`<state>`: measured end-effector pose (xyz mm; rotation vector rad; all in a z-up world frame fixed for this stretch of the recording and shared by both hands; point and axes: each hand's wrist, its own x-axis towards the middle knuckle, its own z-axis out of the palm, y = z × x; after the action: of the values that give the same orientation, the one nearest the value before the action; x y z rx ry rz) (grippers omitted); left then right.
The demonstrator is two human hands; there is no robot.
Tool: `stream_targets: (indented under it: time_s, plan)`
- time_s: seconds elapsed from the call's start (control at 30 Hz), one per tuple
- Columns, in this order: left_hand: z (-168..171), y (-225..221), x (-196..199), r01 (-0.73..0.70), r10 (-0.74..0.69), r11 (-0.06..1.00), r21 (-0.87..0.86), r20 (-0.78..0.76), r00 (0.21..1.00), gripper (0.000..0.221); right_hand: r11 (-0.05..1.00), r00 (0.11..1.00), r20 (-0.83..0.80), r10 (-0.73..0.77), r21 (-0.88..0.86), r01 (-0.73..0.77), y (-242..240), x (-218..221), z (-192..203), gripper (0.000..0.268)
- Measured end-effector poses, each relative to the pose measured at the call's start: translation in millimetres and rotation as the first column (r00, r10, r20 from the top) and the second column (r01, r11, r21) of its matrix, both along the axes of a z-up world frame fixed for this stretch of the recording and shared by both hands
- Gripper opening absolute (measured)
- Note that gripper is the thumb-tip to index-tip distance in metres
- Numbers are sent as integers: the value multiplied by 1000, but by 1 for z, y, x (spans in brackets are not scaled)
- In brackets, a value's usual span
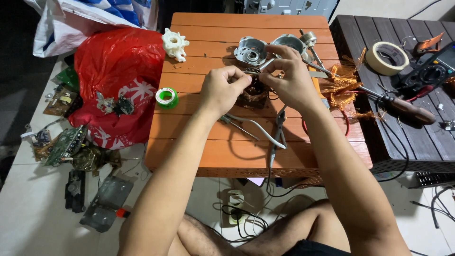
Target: A person is manually securing the copper windings of an electric motor stator by threading and tying string around them.
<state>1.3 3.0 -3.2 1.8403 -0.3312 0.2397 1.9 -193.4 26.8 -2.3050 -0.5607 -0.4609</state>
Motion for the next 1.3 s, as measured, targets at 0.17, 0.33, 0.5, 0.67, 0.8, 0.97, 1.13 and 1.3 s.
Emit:
stream_targets:
  time_s: [0.17,0.33,0.5,0.67,0.8,0.97,1.13,1.3]
  plan:
    - [3,0,-1,-8,10,998,-66,27,1000,16,998,998,1,57,-18,-57,-4,7,-7,7]
    - [4,0,-1,-1,6,995,-102,44,999,16,994,995,-12,98,-43,-98,-6,8,-6,5]
    - [4,0,-1,20,-13,991,-134,55,998,15,987,990,-27,136,-81,-137,-6,8,-8,5]
    - [4,0,-2,15,-4,992,-123,85,996,14,984,989,-56,136,-105,-142,-5,6,-7,5]
    - [4,0,-2,6,3,995,-104,92,996,14,981,984,-124,128,-127,-144,-4,7,-5,6]
    - [3,-1,-2,-12,20,997,-79,104,994,15,965,977,-131,168,-181,-190,-5,12,-2,7]
    - [-2,-2,0,-40,43,999,-32,119,992,15,960,966,-203,162,-194,-202,-1,15,0,7]
    - [-4,-3,4,-88,88,995,56,9,996,11,955,937,-272,220,-138,-264,-5,14,2,9]
